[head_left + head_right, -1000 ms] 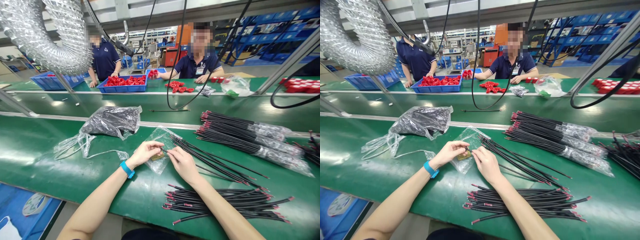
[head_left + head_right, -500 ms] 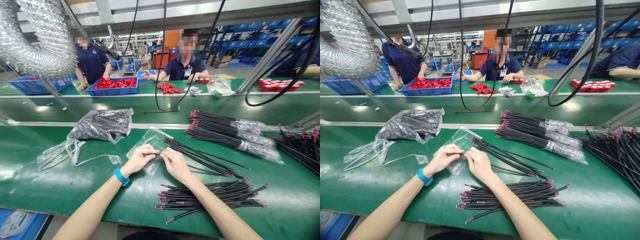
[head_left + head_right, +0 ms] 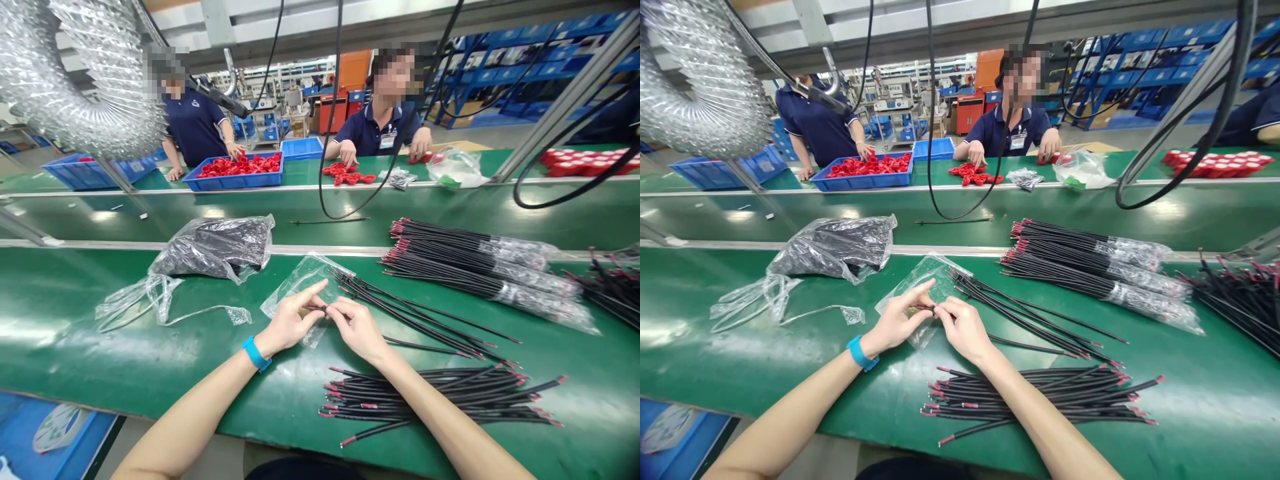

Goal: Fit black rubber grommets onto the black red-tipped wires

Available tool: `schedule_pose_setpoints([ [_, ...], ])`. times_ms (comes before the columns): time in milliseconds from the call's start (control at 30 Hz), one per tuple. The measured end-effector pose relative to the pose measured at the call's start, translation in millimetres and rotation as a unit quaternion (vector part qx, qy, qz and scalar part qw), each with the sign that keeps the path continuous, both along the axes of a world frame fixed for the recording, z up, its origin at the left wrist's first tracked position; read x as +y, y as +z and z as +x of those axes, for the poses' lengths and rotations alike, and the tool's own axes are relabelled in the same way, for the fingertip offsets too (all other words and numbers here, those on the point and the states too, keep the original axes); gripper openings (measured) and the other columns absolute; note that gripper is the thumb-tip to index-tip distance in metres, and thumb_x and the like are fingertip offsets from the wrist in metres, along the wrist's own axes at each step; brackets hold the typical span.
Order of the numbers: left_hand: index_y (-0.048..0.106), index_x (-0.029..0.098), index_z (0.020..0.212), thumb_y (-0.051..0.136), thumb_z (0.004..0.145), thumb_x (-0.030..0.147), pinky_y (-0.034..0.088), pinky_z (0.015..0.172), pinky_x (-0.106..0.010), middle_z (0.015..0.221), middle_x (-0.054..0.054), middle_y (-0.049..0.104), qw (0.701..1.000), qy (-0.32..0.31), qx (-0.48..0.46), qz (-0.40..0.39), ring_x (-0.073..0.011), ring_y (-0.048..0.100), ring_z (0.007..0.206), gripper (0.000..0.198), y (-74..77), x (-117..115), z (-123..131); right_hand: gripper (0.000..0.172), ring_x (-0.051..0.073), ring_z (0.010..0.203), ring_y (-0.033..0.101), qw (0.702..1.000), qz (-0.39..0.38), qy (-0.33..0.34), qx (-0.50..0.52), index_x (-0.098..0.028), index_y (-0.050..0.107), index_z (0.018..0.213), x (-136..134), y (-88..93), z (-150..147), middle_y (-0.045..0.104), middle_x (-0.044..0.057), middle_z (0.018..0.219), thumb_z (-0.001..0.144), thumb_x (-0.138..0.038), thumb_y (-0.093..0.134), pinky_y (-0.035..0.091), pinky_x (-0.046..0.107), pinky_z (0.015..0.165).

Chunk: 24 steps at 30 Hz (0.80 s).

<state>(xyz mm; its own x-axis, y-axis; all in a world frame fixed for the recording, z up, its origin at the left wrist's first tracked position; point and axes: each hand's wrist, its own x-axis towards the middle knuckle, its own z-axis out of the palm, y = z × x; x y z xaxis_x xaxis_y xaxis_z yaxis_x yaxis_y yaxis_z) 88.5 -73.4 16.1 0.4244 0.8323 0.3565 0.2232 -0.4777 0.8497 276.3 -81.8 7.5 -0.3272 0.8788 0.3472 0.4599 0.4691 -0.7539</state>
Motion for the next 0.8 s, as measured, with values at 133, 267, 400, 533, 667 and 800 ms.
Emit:
schedule_pose_setpoints([
  [133, 0.04, 0.024, 0.144, 0.061, 0.087, 0.018, 0.053, 0.086, -0.029, 0.096, -0.003, 0.069, 0.999, 0.025, -0.021, -0.017, -0.0143, 0.064, 0.086, 0.061, -0.1, 3.9, -2.6, 0.031, 0.014, 0.068, 0.055, 1.0, 0.003, -0.006, -0.003, -0.02, 0.068, 0.082, 2.1, 1.2, -1.2, 0.056, 0.001, 0.073, 0.099, -0.031, 0.045, 0.041, 0.026, 0.065],
  [267, 0.043, 0.025, 0.142, 0.061, 0.087, 0.019, 0.053, 0.088, -0.029, 0.097, -0.003, 0.069, 0.999, 0.04, -0.021, 0.006, -0.0132, 0.064, 0.087, 0.058, -1.7, 6.9, -4.7, 0.023, 0.016, 0.076, 0.059, 0.999, 0.033, -0.025, 0.012, -0.02, 0.069, 0.092, 2.3, 0.9, -0.9, 0.062, 0.004, 0.083, 0.098, -0.031, 0.05, 0.045, 0.027, 0.071],
  [400, 0.043, 0.025, 0.141, 0.062, 0.086, 0.018, 0.053, 0.087, -0.028, 0.097, -0.002, 0.068, 0.999, 0.047, -0.024, 0.006, -0.0131, 0.064, 0.087, 0.059, -2.3, 6.7, -4.4, 0.02, 0.017, 0.074, 0.059, 0.997, 0.066, -0.03, -0.005, -0.02, 0.067, 0.094, 0.8, 0.6, 0.3, 0.063, 0.004, 0.084, 0.097, -0.029, 0.05, 0.045, 0.028, 0.07],
  [533, 0.043, 0.024, 0.142, 0.06, 0.088, 0.017, 0.052, 0.089, -0.029, 0.097, -0.003, 0.069, 0.999, 0.034, -0.01, 0.021, -0.0138, 0.064, 0.089, 0.057, -1.9, 4.2, -2.8, 0.025, 0.016, 0.069, 0.057, 0.996, 0.066, -0.015, -0.059, -0.019, 0.066, 0.09, -0.3, -0.4, 1.8, 0.06, 0.004, 0.078, 0.099, -0.027, 0.044, 0.043, 0.027, 0.067],
  [667, 0.043, 0.024, 0.142, 0.058, 0.089, 0.016, 0.051, 0.091, -0.029, 0.1, -0.002, 0.07, 0.998, 0.022, 0.004, 0.053, -0.0131, 0.065, 0.089, 0.055, -0.1, 2.4, -0.8, 0.029, 0.015, 0.067, 0.057, 0.996, 0.048, -0.004, -0.074, -0.02, 0.065, 0.085, -0.1, 0.2, 2.6, 0.059, 0.003, 0.076, 0.1, -0.027, 0.041, 0.042, 0.026, 0.066],
  [800, 0.049, 0.022, 0.137, 0.06, 0.089, 0.025, 0.05, 0.091, -0.029, 0.103, -0.004, 0.069, 0.997, 0.026, 0.03, 0.065, -0.0149, 0.064, 0.091, 0.049, 7.3, 11.3, -12.2, 0.029, 0.015, 0.068, 0.057, 0.996, 0.058, -0.014, -0.073, -0.02, 0.066, 0.088, 1.3, 4.5, 4.6, 0.061, 0.003, 0.077, 0.1, -0.029, 0.042, 0.043, 0.026, 0.066],
])
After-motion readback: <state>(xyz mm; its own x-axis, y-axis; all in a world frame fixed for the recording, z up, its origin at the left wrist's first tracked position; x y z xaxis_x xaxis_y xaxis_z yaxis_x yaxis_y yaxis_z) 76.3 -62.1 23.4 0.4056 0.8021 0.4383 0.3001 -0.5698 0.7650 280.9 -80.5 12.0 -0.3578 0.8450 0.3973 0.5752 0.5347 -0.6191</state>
